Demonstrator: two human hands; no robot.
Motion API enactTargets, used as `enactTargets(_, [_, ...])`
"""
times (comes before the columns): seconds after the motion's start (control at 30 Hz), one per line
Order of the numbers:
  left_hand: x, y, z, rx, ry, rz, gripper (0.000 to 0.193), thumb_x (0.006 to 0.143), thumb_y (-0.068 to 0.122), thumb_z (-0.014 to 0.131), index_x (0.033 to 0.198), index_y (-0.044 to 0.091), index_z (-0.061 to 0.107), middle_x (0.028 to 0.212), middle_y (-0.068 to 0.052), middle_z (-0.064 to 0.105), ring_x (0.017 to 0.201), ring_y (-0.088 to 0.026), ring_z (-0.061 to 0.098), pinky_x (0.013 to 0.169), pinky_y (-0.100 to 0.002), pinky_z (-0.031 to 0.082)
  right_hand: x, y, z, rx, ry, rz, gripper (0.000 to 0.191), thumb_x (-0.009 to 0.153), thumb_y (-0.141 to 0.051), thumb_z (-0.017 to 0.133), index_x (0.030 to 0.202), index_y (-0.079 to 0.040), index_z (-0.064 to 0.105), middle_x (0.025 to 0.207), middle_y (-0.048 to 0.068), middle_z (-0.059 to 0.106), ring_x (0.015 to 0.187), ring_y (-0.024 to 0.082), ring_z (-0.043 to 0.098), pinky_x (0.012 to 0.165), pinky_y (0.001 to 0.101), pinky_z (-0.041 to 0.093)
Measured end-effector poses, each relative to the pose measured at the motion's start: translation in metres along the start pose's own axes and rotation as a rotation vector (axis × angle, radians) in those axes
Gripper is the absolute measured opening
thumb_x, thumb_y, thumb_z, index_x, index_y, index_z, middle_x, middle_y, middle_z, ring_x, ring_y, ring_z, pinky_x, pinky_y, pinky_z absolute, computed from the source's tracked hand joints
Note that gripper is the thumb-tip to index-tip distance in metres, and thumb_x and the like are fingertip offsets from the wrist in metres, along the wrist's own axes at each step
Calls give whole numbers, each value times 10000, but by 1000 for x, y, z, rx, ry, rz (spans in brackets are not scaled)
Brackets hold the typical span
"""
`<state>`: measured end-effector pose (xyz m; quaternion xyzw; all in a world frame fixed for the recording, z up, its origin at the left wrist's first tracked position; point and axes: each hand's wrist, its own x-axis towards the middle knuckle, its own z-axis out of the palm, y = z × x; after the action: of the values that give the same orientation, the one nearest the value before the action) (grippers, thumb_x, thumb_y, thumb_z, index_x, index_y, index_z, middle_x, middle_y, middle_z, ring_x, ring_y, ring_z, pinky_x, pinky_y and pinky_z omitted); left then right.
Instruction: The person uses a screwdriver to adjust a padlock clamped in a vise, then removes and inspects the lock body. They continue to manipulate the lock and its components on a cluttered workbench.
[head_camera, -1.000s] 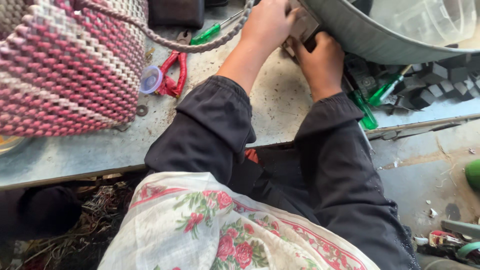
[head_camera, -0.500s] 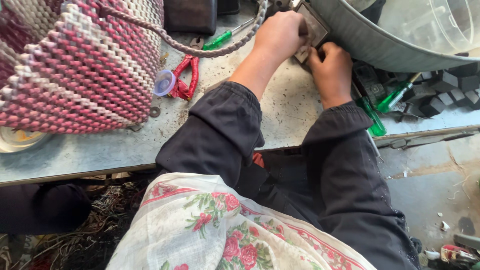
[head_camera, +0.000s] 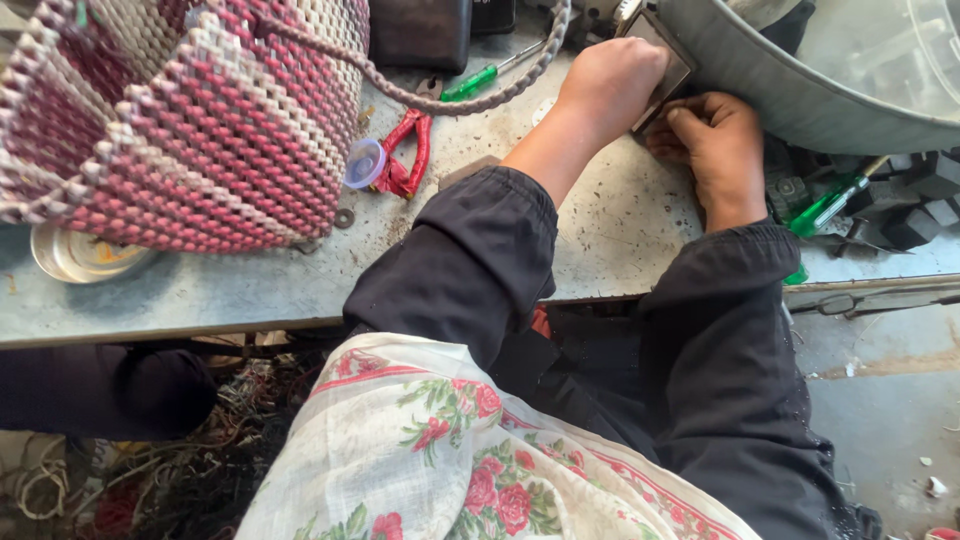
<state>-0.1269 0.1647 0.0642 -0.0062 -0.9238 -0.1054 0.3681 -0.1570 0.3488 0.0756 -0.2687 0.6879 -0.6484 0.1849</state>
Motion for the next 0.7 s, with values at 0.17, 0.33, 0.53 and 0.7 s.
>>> enactTargets(0.17, [-1, 0, -11, -4, 9, 21, 56, 713, 138, 723, 763, 116, 711, 821, -101, 745, 852, -307, 733, 727, -416, 588, 5, 4, 1, 32, -17, 30, 131, 997, -63, 641, 1081, 14, 705, 955, 93, 758, 819, 156, 751, 749, 270, 620])
enactTargets(0.33, [5, 1, -41, -294, -250, -372, 271, 676, 303, 813, 878, 127, 779, 894, -87, 764, 831, -275, 732, 727, -384, 578, 3, -3, 10, -9, 37, -106, 146, 1012, -40, 650, 1114, 31, 726, 954, 89, 757, 834, 151, 737, 757, 272, 602])
enactTargets(0.53, [8, 8, -67, -597, -312, -525, 259, 774, 310, 782, 918, 97, 812, 797, -46, 815, 711, -136, 765, 674, -303, 590, -13, -16, 30, -420, 238, -607, 230, 1003, 44, 662, 1218, 25, 742, 1062, 158, 770, 941, 192, 749, 813, 298, 574])
enactTargets(0.7, [7, 6, -77, -1052, -394, -383, 283, 891, 296, 801, 980, 27, 815, 803, -42, 771, 622, -79, 617, 531, -257, 480, -29, -36, 34, -576, 371, -741, 162, 972, 39, 710, 1125, 16, 755, 1043, 195, 755, 944, 295, 763, 829, 363, 578])
